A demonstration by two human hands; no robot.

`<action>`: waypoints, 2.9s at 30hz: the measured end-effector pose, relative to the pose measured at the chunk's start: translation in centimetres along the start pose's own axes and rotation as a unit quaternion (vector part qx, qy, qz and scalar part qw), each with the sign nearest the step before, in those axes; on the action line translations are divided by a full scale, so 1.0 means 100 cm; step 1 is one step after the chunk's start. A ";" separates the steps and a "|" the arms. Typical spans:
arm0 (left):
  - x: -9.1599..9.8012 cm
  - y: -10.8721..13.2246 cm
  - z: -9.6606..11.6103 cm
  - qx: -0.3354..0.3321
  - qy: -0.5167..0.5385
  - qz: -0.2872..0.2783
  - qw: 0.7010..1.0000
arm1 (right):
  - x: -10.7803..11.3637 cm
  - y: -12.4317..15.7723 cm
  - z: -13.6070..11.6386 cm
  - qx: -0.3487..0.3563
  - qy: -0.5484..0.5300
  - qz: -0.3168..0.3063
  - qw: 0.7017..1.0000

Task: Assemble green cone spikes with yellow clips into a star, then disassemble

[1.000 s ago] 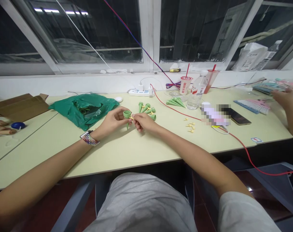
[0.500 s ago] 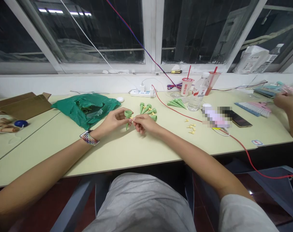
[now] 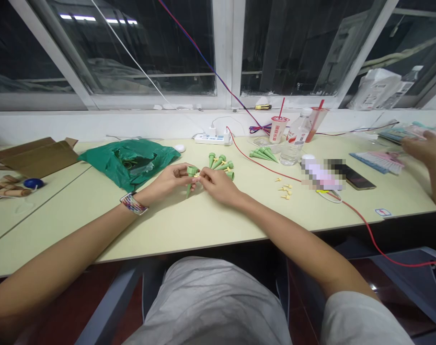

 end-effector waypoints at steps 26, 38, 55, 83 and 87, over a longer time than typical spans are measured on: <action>0.012 -0.005 -0.009 -0.001 -0.007 -0.048 0.999 | 0.006 -0.001 -0.004 -0.025 -0.015 0.046 0.999; 0.006 0.000 -0.005 -0.022 -0.147 -0.191 0.970 | 0.007 0.034 -0.002 0.184 0.240 -0.040 0.952; 0.022 -0.009 -0.022 -0.051 -0.176 0.033 0.982 | 0.004 0.052 0.008 0.067 0.183 0.002 0.981; 0.018 -0.015 -0.045 -0.056 -0.181 0.011 0.982 | 0.008 0.045 0.009 0.109 0.232 0.025 0.966; 0.018 -0.015 -0.043 -0.057 -0.184 0.007 0.981 | 0.010 0.044 0.012 0.108 0.247 0.029 0.963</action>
Point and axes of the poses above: each hand's wrist, its own y-axis away from the middle knuckle, its own x-axis out of the back of the hand, z = x × y, the point moved 1 cm from there along -y, towards the middle knuckle, and after that the axes turned 7 degrees about -y, right-handed, at the moved point
